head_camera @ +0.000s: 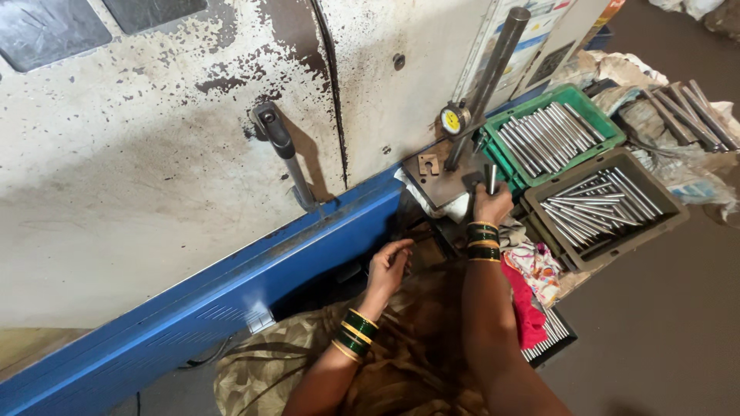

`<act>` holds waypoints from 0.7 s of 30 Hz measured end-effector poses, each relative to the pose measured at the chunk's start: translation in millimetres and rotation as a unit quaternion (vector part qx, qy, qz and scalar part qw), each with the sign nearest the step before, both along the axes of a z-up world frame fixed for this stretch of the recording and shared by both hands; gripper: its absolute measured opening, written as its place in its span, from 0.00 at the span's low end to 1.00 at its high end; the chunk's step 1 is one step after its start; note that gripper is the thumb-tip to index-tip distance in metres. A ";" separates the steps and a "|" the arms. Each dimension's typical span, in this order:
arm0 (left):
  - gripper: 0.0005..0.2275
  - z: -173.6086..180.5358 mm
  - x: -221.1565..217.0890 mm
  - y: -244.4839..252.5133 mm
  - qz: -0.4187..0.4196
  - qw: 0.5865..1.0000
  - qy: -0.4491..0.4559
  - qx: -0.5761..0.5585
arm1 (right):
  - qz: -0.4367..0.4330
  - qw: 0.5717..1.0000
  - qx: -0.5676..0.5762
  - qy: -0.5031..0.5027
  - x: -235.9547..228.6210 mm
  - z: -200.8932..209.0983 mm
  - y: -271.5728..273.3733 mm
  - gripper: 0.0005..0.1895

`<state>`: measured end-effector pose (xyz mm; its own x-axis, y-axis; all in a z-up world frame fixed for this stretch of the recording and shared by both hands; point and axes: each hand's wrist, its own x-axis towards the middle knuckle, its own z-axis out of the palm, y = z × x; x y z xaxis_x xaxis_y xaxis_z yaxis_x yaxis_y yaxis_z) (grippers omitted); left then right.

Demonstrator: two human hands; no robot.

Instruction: The person operates a lathe to finish small metal rods. They open the machine door, insert a rod, run the machine, remove the rod, wipe it with a cloth, and place it into a tray. This cycle repeats for several rods.

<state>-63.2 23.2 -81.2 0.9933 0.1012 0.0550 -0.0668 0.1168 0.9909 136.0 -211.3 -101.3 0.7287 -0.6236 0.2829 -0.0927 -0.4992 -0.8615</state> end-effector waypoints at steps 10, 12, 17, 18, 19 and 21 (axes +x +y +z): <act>0.19 -30.2 7.6 2.0 0.038 0.998 0.044 -0.031 | 0.328 0.910 0.243 -0.070 -86.8 9.2 64.9 0.08; 0.24 -29.0 7.4 4.4 0.083 0.994 0.066 -0.040 | 0.387 0.903 0.182 -0.051 -108.0 26.4 85.2 0.09; 0.14 -13.0 -9.1 26.1 0.082 0.978 0.051 -0.185 | 0.456 0.861 0.222 0.042 -160.0 80.6 127.3 0.10; 0.13 -8.6 -13.7 31.6 0.084 0.970 0.062 -0.220 | 0.468 0.853 0.227 0.042 -168.1 92.5 131.7 0.10; 0.12 -3.8 -17.6 36.8 0.086 0.962 0.079 -0.246 | 0.479 0.845 0.233 0.043 -176.0 103.9 135.8 0.10; 0.10 6.1 -25.5 46.1 0.087 0.944 0.109 -0.299 | 0.488 0.857 0.154 0.055 -188.1 127.1 139.8 0.10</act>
